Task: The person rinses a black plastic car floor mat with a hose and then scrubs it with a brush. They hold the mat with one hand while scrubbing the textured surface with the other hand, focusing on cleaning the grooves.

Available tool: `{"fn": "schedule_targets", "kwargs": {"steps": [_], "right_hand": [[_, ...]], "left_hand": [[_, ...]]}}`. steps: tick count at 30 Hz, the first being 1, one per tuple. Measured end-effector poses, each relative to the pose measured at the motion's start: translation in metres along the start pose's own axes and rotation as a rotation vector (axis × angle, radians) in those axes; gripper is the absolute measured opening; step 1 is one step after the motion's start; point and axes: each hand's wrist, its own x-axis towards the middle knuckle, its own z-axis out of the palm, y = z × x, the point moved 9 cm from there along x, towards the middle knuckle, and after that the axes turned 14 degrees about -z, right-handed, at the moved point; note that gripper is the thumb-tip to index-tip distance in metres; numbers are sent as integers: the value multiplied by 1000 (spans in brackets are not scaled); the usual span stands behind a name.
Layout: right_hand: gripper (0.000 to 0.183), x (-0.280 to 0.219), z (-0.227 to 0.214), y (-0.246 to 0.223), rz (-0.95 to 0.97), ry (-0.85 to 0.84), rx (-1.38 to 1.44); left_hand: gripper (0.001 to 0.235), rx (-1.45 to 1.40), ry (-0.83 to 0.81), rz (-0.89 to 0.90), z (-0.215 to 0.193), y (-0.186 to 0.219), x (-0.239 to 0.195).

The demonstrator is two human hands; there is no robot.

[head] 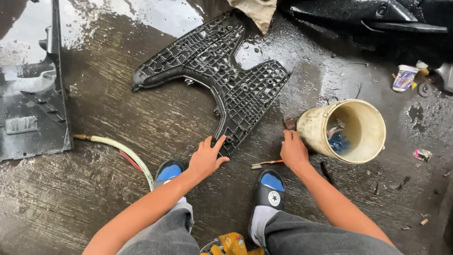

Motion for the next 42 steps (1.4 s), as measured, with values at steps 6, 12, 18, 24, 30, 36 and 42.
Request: {"fn": "schedule_targets", "kwargs": {"steps": [6, 12, 18, 24, 30, 36, 42], "right_hand": [[23, -38, 23, -8, -291, -194, 182], [19, -32, 25, -14, -434, 22, -53], [19, -9, -38, -77, -399, 36, 59], [18, 3, -41, -113, -575, 192, -106], [16, 25, -46, -128, -655, 213, -127], [15, 52, -36, -149, -742, 175, -127], [15, 76, -80, -147, -702, 95, -138]], "left_hand": [[91, 158, 116, 130, -8, -15, 1], [88, 258, 190, 301, -15, -3, -13], [105, 300, 146, 294, -34, -16, -14], [96, 191, 221, 183, -19, -36, -15], [64, 131, 274, 79, -5, -51, -22], [50, 111, 160, 33, 5, -54, -18], [48, 89, 206, -28, 13, -62, -21]]}}
